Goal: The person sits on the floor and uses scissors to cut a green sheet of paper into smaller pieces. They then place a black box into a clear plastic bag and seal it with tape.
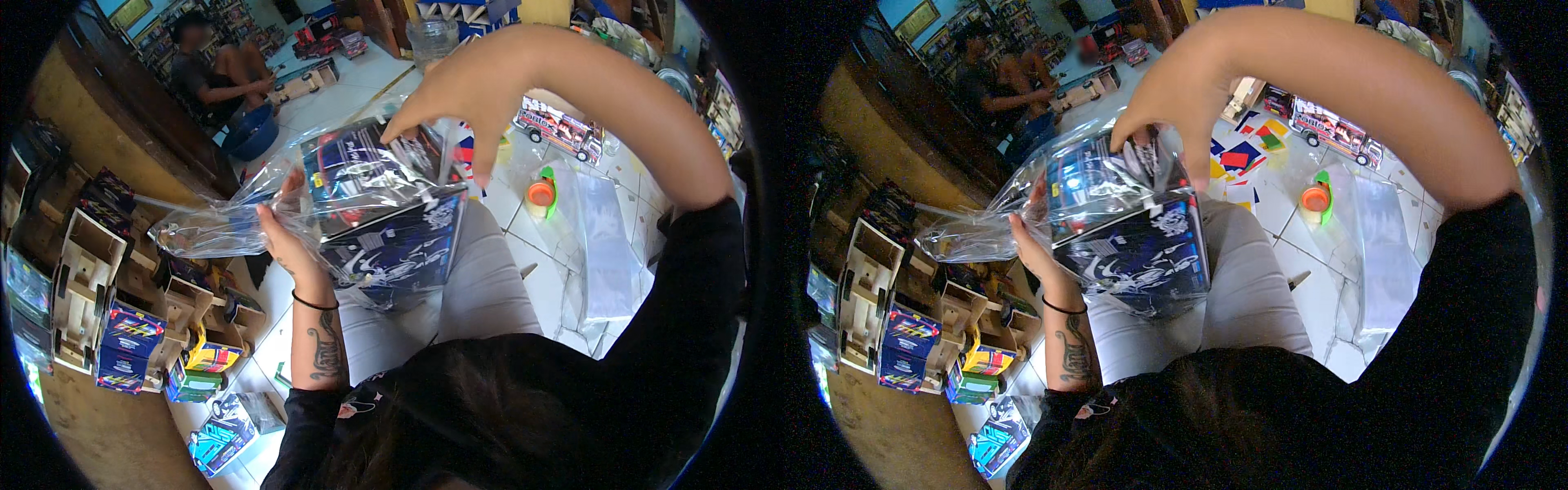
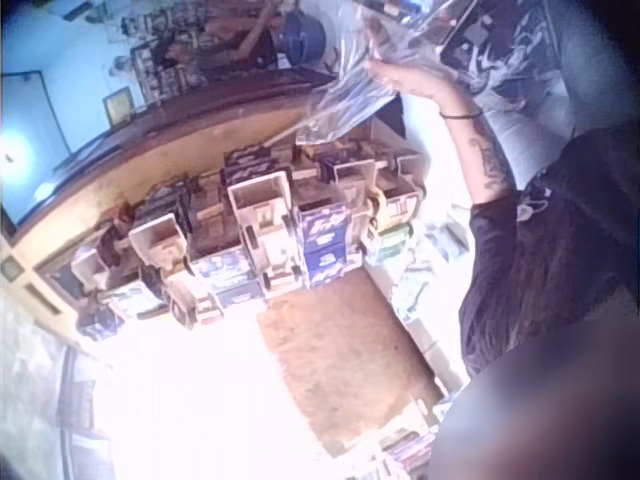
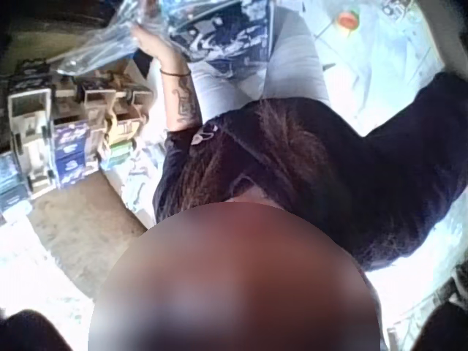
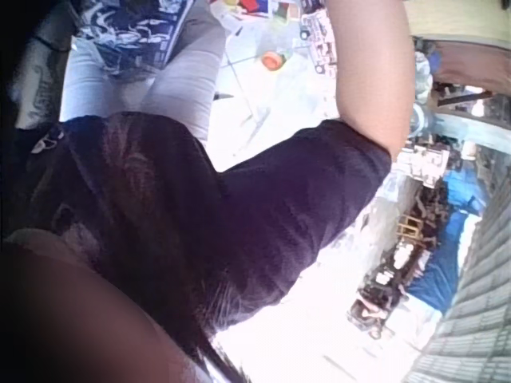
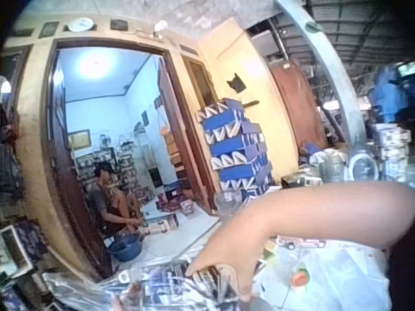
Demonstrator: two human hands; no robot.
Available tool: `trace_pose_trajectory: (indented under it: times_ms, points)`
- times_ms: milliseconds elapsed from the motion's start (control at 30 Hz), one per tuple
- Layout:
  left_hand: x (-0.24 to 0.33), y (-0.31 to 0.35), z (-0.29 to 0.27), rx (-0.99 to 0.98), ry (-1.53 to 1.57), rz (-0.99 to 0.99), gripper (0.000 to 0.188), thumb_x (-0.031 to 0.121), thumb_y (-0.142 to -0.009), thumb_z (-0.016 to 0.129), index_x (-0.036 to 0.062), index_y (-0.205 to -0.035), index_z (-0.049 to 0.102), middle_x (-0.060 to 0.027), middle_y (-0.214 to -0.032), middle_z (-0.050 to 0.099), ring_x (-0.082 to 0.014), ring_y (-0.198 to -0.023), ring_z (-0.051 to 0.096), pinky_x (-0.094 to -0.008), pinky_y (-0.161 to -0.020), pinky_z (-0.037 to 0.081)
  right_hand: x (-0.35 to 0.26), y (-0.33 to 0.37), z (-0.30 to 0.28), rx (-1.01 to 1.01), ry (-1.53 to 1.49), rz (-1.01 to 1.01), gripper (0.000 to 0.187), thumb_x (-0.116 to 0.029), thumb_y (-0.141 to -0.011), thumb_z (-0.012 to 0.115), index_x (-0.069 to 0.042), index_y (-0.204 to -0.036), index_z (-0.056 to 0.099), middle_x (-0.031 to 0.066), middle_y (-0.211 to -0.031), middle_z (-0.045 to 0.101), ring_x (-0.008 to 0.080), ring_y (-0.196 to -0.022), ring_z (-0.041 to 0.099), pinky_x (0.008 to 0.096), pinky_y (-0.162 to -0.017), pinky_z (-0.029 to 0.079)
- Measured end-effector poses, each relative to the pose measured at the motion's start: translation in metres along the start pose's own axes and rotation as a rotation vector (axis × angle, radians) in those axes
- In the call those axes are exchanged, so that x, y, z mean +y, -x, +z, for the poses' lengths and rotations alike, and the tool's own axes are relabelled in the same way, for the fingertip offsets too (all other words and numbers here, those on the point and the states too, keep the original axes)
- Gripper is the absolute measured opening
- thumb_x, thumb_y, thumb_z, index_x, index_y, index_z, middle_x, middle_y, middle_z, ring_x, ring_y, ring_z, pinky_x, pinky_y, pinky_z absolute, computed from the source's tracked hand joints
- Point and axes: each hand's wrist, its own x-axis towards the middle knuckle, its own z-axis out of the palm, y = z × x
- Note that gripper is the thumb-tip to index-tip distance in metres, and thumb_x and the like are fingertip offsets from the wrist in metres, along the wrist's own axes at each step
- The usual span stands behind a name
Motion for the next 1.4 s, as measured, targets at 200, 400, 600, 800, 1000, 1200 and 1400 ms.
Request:
trace_pose_trajectory:
  times_ms: [200,400,600,800,1000,1200,1400]
  points:
    - [0.003,-0.009,-0.043,0.165,-0.113,-0.016,0.064,0.046,-0.093,0.027,-0.0089,-0.119,0.046,-0.0221,-0.124,0.048,-0.0312,-0.117,0.045,-0.0386,-0.101,0.031,0.008,-0.018,-0.048,0.266,0.094,-0.203,0.015,-0.014,-0.080,0.057,-0.002,-0.077,0.065,0.0128,-0.069,0.062,0.0218,-0.063,0.058,0.0338,-0.064,0.047]
    - [0.008,0.000,-0.124,0.149,0.322,-0.165,0.060,0.048,-0.086,0.039,0.0046,-0.127,0.041,-0.0179,-0.127,0.044,-0.0337,-0.111,0.047,-0.0472,-0.095,0.037,0.019,-0.092,0.049,1.266,-0.788,-0.307,0.022,-0.020,-0.086,0.052,-0.002,-0.098,0.054,0.0097,-0.094,0.057,0.0181,-0.089,0.053,0.0288,-0.079,0.043]
    - [0.005,0.018,-0.180,0.256,0.248,-0.142,0.064,0.052,-0.085,0.036,0.0063,-0.130,0.039,-0.0177,-0.130,0.041,-0.0346,-0.115,0.043,-0.0496,-0.096,0.036,-0.017,-0.215,0.307,0.836,-1.465,0.299,0.061,-0.044,-0.094,0.027,0.001,-0.136,0.027,0.0149,-0.143,0.024,0.0221,-0.134,0.019,0.0301,-0.108,0.012]
    - [0.003,0.042,-0.198,0.282,0.288,-0.204,0.065,0.054,-0.085,0.034,0.0075,-0.130,0.038,-0.0162,-0.130,0.041,-0.0344,-0.114,0.044,-0.0508,-0.094,0.037,-0.048,-0.248,0.356,0.649,-1.550,0.545,0.069,-0.048,-0.092,0.023,0.004,-0.138,0.014,0.0175,-0.146,0.010,0.0241,-0.136,0.005,0.0313,-0.110,0.007]
    - [0.000,0.037,-0.178,0.266,0.360,-0.186,0.066,0.056,-0.086,0.031,0.0086,-0.131,0.038,-0.0147,-0.130,0.041,-0.0342,-0.113,0.046,-0.0520,-0.093,0.039,-0.073,-0.220,0.226,0.904,-1.634,-0.008,0.070,-0.051,-0.092,0.022,0.000,-0.139,0.013,0.0149,-0.146,0.011,0.0206,-0.136,0.010,0.0305,-0.109,0.010]
    - [0.016,0.049,-0.094,0.372,0.149,0.046,0.062,0.051,-0.090,0.026,0.0045,-0.129,0.039,-0.0156,-0.128,0.044,-0.0318,-0.112,0.048,-0.0449,-0.093,0.041,-0.050,-0.148,0.098,0.778,-1.771,-0.644,0.079,-0.061,-0.088,0.024,-0.002,-0.140,0.013,0.0117,-0.145,0.017,0.0177,-0.134,0.016,0.0305,-0.108,0.012]
    - [0.020,0.050,-0.026,0.397,-0.124,0.350,0.063,0.044,-0.095,0.019,-0.0063,-0.128,0.037,-0.0205,-0.130,0.042,-0.0291,-0.122,0.038,-0.0382,-0.105,0.025,0.016,-0.092,0.055,0.896,-0.867,-0.033,0.066,-0.053,-0.084,0.046,-0.002,-0.127,0.041,0.0117,-0.121,0.049,0.0165,-0.110,0.047,0.0292,-0.090,0.037]
